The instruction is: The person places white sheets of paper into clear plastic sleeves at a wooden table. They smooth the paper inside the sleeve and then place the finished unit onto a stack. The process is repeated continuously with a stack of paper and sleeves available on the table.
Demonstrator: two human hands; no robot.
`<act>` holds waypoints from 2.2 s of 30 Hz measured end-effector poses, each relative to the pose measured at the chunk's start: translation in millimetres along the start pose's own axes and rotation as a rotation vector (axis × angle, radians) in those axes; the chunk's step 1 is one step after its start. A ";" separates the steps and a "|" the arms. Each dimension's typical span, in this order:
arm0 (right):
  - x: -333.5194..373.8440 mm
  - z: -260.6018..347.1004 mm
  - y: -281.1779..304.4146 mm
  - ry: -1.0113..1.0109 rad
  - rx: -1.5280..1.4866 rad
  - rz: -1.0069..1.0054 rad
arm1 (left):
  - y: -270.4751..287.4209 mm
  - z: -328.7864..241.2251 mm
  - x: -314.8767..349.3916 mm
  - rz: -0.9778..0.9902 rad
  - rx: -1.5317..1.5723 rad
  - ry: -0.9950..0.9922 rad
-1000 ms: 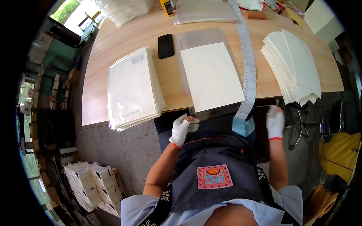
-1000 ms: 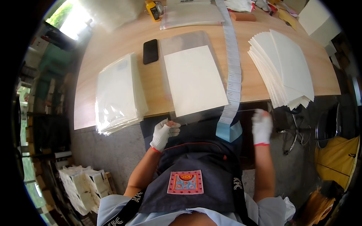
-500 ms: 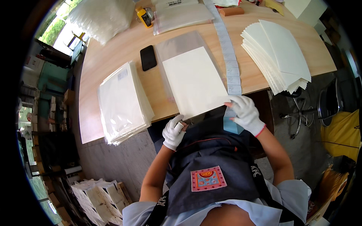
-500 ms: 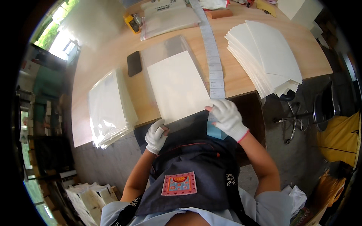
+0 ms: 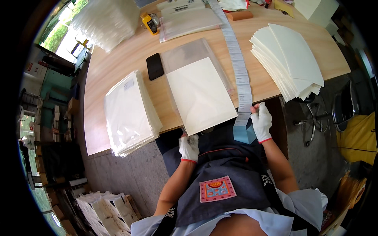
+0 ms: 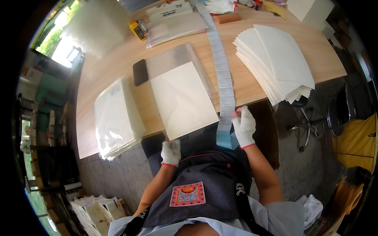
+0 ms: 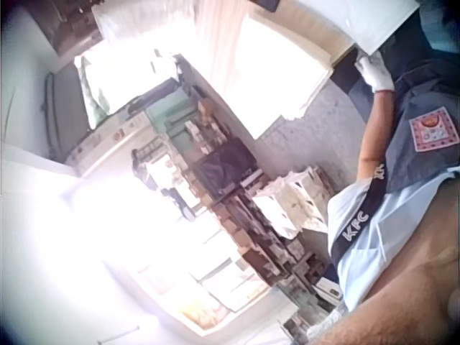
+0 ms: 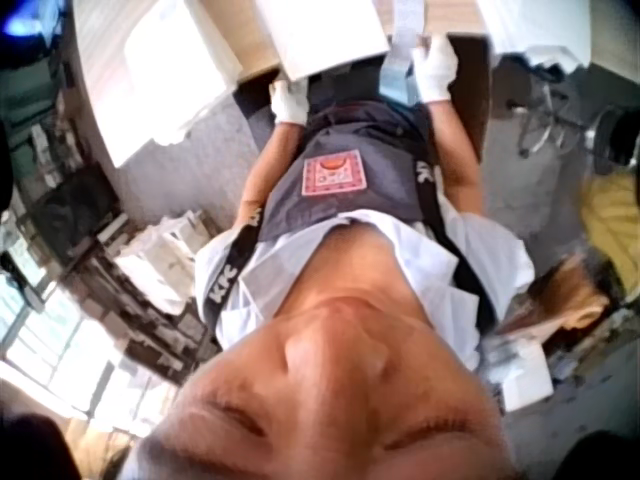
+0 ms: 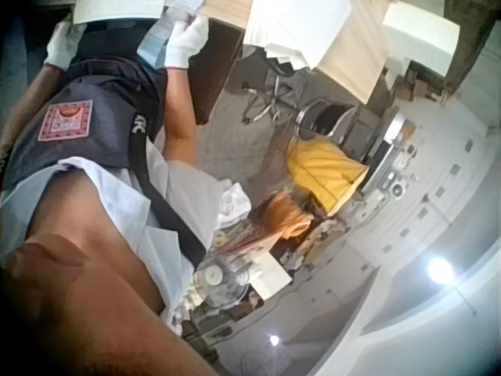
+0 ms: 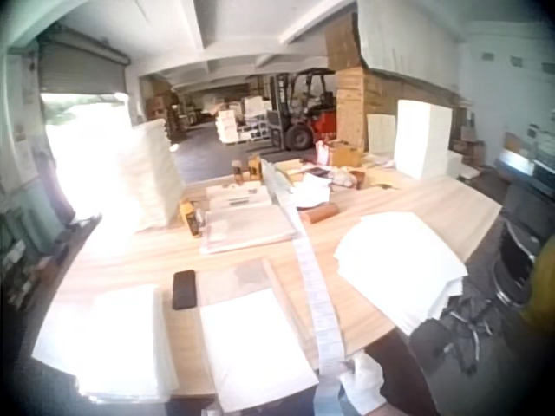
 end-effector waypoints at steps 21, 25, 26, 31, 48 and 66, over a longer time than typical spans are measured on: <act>22.7 59.7 77.7 0.703 -0.033 0.080 | -105.8 100.9 20.4 0.388 -0.802 0.611; 10.7 54.5 64.3 0.228 -0.385 0.137 | -82.2 60.1 26.4 0.366 -1.080 0.482; 7.8 47.3 56.9 0.082 -0.521 0.182 | -75.0 48.0 27.3 0.287 -0.938 0.426; -18.1 47.6 0.5 -0.053 -0.636 0.495 | -15.7 -28.3 26.7 0.159 -0.351 0.010; -102.8 79.1 -83.2 0.386 0.012 0.077 | 12.6 -36.6 88.1 0.195 -0.745 0.029; -23.9 198.3 -160.4 -0.057 -0.853 1.055 | -1.3 -211.1 117.2 -0.165 -0.617 -1.155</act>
Point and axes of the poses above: each hand's wrist, its own x-axis away from the middle knuckle, its own y-axis out of the back of the hand, z = x × y, the point moved 1 cm from there along -x, towards the middle knuckle, and after that the axes turned 12 degrees about y, right-handed, at the moved point
